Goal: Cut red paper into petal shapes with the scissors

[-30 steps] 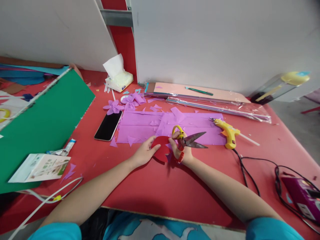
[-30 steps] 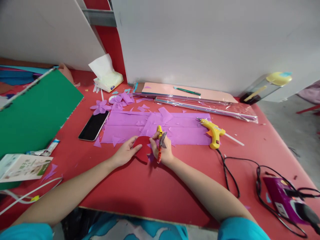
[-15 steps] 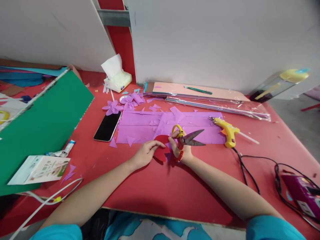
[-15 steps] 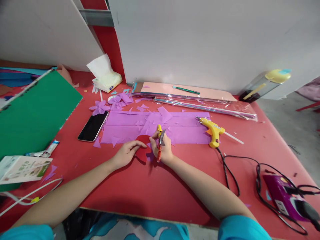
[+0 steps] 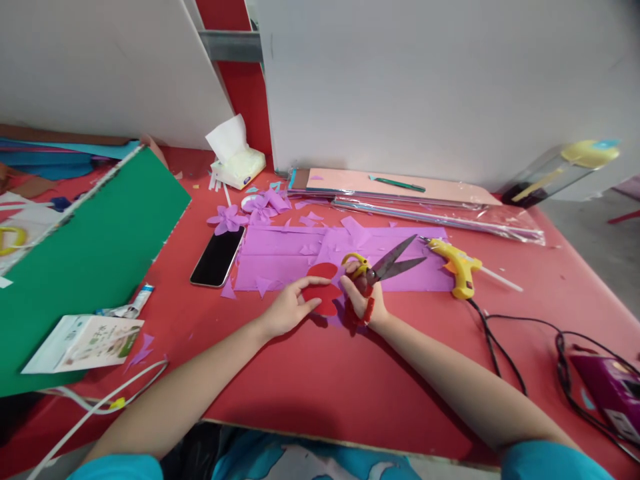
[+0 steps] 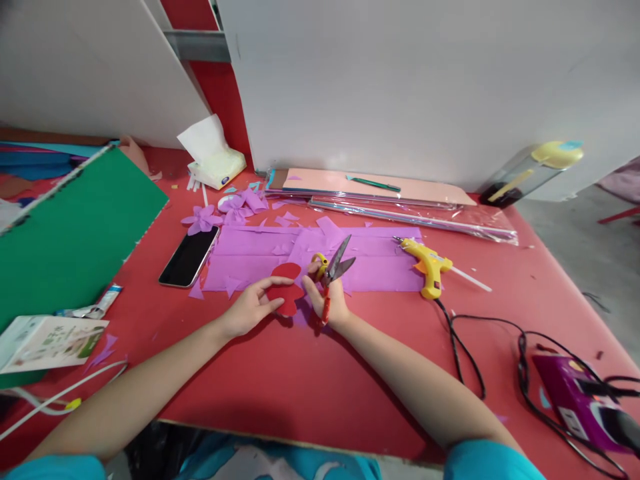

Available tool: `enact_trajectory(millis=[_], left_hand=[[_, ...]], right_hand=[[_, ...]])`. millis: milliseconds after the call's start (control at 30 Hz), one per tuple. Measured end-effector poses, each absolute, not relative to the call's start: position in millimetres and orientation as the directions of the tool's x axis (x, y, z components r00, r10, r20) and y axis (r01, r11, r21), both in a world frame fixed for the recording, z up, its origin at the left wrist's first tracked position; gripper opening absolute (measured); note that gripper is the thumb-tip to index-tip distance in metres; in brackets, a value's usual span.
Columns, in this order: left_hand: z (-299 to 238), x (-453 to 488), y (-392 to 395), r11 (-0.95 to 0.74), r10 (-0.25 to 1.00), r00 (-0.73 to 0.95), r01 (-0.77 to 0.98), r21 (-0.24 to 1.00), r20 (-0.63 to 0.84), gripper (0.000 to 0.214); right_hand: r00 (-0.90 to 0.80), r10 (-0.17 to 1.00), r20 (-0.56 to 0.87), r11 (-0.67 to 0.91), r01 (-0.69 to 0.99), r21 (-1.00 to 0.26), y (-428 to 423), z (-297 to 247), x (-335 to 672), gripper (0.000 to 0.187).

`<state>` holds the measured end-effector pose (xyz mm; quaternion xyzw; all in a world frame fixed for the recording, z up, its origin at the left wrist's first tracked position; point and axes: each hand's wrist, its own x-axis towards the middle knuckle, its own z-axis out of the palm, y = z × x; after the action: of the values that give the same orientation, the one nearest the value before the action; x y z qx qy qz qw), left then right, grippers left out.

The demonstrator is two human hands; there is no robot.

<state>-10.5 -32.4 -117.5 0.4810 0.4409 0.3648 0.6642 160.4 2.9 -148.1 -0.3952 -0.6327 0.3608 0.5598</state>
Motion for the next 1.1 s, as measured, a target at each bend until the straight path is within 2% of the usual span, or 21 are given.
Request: enact_trajectory(millis=[100, 233, 433, 500, 600, 667, 767, 800, 867, 967, 1100], left_hand=[[-118, -13, -29, 0.434, 0.881, 0.355, -0.34, 0.834, -0.314, 0.048], [-115, -18, -23, 0.55, 0.833, 0.378, -0.496, 0.672, -0.403, 0.047], [-112, -24, -20, 0.529, 0.848, 0.361, -0.514, 0.675, -0.389, 0.049], [-112, -24, -19, 0.507, 0.86, 0.349, -0.494, 0.706, -0.373, 0.052], [-113, -25, -18, 0.448, 0.886, 0.325, -0.42, 0.789, -0.33, 0.058], [-115, -27, -15, 0.356, 0.918, 0.302, -0.338, 0.871, -0.258, 0.059], [-115, -34, -11, 0.138, 0.961, 0.257, -0.145, 0.98, -0.098, 0.052], [-113, -37, -10, 0.067, 0.968, 0.246, -0.068, 0.995, -0.048, 0.048], [-103, -42, -8, -0.037, 0.97, 0.242, 0.107, 0.994, 0.01, 0.046], [-78, -48, -8, -0.066, 0.962, 0.271, 0.362, 0.93, -0.037, 0.048], [-37, -53, -8, -0.213, 0.959, 0.272, 0.497, 0.841, 0.082, 0.048]], right_hand=[[-0.111, 0.922, 0.371, 0.377, 0.04, -0.925, 3, -147, 160, 0.008], [-0.161, 0.92, 0.356, 0.363, 0.01, -0.932, 2, -145, 161, 0.007], [-0.184, 0.905, 0.382, 0.396, 0.043, -0.917, 3, -146, 164, 0.002], [-0.211, 0.905, 0.37, 0.39, 0.058, -0.919, 4, -147, 165, 0.013], [-0.257, 0.897, 0.358, 0.392, 0.092, -0.915, 5, -143, 167, 0.025], [-0.3, 0.889, 0.346, 0.398, 0.132, -0.908, 6, -136, 170, 0.021], [-0.413, 0.877, 0.244, 0.36, 0.23, -0.904, 4, -117, 174, 0.009], [-0.436, 0.874, 0.213, 0.345, 0.25, -0.905, 3, -111, 176, 0.011], [-0.449, 0.884, 0.132, 0.285, 0.292, -0.913, 0, -98, 181, 0.017], [-0.428, 0.904, 0.021, 0.177, 0.328, -0.928, -9, -88, 191, 0.017], [-0.457, 0.89, -0.006, 0.182, 0.365, -0.913, -25, -88, 208, 0.021]])
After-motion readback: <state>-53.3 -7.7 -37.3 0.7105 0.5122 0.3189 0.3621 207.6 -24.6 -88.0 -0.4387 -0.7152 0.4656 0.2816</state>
